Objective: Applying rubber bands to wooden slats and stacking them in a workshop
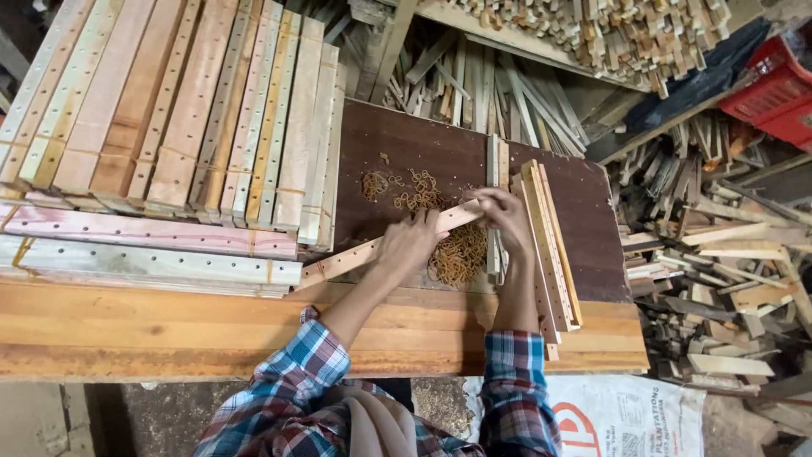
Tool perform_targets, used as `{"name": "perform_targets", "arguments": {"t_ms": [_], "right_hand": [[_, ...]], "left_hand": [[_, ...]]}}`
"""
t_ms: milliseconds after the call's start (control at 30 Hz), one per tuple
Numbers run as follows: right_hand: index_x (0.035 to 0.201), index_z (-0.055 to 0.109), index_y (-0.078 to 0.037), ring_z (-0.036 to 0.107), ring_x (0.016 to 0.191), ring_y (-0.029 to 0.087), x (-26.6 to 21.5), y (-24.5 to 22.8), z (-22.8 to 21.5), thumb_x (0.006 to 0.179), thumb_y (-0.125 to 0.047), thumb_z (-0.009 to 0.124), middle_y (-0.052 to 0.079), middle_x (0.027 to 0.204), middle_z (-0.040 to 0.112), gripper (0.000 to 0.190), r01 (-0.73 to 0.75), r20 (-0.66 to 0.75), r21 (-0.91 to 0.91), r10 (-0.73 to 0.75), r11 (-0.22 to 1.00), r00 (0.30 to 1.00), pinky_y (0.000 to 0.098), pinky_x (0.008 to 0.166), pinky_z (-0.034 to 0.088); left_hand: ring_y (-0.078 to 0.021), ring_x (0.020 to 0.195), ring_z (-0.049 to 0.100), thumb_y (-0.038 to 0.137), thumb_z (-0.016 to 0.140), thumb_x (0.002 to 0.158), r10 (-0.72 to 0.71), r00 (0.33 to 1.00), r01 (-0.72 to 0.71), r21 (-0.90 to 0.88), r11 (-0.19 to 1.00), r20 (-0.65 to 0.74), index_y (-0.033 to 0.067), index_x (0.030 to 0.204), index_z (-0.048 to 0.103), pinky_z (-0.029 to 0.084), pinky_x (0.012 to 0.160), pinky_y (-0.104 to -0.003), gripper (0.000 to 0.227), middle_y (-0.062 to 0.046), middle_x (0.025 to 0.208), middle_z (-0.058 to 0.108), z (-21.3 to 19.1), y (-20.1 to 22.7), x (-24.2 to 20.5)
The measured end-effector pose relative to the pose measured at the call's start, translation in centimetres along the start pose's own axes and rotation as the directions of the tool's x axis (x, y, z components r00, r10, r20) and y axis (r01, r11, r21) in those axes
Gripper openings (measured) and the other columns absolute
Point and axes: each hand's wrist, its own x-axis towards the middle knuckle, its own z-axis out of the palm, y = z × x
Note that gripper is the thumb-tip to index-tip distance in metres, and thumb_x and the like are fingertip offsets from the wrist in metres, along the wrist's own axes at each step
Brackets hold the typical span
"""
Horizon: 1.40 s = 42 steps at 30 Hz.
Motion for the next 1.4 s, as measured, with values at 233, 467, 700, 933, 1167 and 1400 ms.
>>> {"name": "perform_targets", "arguments": {"t_ms": [233, 467, 700, 933, 1167, 1400], "right_hand": [[0.097, 0.062, -0.003, 0.056, 0.045, 0.014, -4.3, -0.4, 2.0, 0.095, -0.043, 0.068, 0.015, 0.068, 0.068, 0.041, -0.164, 0.381, -0.142, 0.207, 0.976, 0.901, 0.0329, 0.053, 0.046], [0.121, 0.074, -0.025, 0.059, 0.065, 0.005, -15.6, 6.3, 3.3, 0.104, -0.056, 0.036, 0.007, 0.102, 0.079, 0.051, -0.156, 0.165, 0.986, -0.162, 0.065, 0.973, 0.0183, 0.056, 0.045], [0.155, 0.033, -0.003, 0.048, 0.141, 0.021, -8.6, 3.0, 3.0, 0.107, -0.045, 0.047, 0.021, 0.160, 0.036, 0.066, -0.002, -0.163, 0.777, 0.204, 0.630, 0.965, 0.0223, 0.112, 0.047], [0.107, 0.072, 0.004, 0.073, 0.085, 0.035, -4.5, -1.9, -0.6, 0.088, -0.014, 0.071, 0.023, 0.099, 0.073, 0.026, -0.129, 0.069, -0.041, 0.131, 0.991, 0.989, 0.0484, 0.073, 0.063], [0.117, 0.077, -0.003, 0.069, 0.086, 0.023, -8.5, -10.2, -2.8, 0.070, -0.005, 0.089, 0.016, 0.103, 0.076, 0.048, -0.106, 0.348, -0.486, 0.303, 0.867, 0.887, 0.0384, 0.079, 0.060], [0.118, 0.077, -0.005, 0.074, 0.099, 0.042, -10.4, -12.7, 1.0, 0.075, -0.031, 0.087, 0.018, 0.106, 0.080, 0.051, 0.112, 0.465, -0.811, 0.517, 0.574, 0.719, 0.0480, 0.087, 0.053]], "left_hand": [[-0.0413, 0.085, 0.073, 0.043, 0.041, 0.105, -0.056, 0.998, 0.057, -0.015, 0.998, 0.028, 0.0079, 0.125, 0.047, 0.060, 0.069, -0.054, 0.040, -0.017, 0.112, 0.065, 0.7, -1.0, 0.7], [-0.0487, 0.096, 0.070, 0.038, 0.037, 0.107, -0.142, 0.988, 0.149, -0.141, 0.979, 0.064, 0.0055, 0.126, 0.046, 0.059, 0.073, -0.061, 0.039, -0.022, 0.110, 0.065, -2.5, 0.6, 0.1], [-0.0511, 0.097, 0.069, 0.045, 0.034, 0.105, 0.006, 0.998, -0.002, -0.075, 0.997, 0.056, 0.0071, 0.121, 0.045, 0.058, 0.072, -0.061, 0.043, -0.021, 0.107, 0.063, 0.9, 0.8, -0.8], [-0.0469, 0.089, 0.072, 0.042, 0.040, 0.104, 0.153, 0.988, -0.151, -0.067, 0.986, 0.022, 0.0062, 0.124, 0.046, 0.059, 0.068, -0.057, 0.042, -0.021, 0.104, 0.067, 1.2, 1.8, -2.1], [-0.0441, 0.087, 0.073, 0.044, 0.051, 0.099, 0.196, 0.971, -0.179, -0.133, 0.975, 0.135, 0.0074, 0.126, 0.040, 0.058, 0.073, -0.056, 0.047, -0.020, 0.093, 0.072, 3.2, 1.7, -2.8], [-0.0411, 0.080, 0.074, 0.031, 0.056, 0.097, 0.309, 0.926, -0.295, -0.095, 0.951, 0.218, 0.0021, 0.127, 0.033, 0.056, 0.072, -0.055, 0.048, -0.020, 0.079, 0.073, 1.7, 3.9, -5.2]]}}
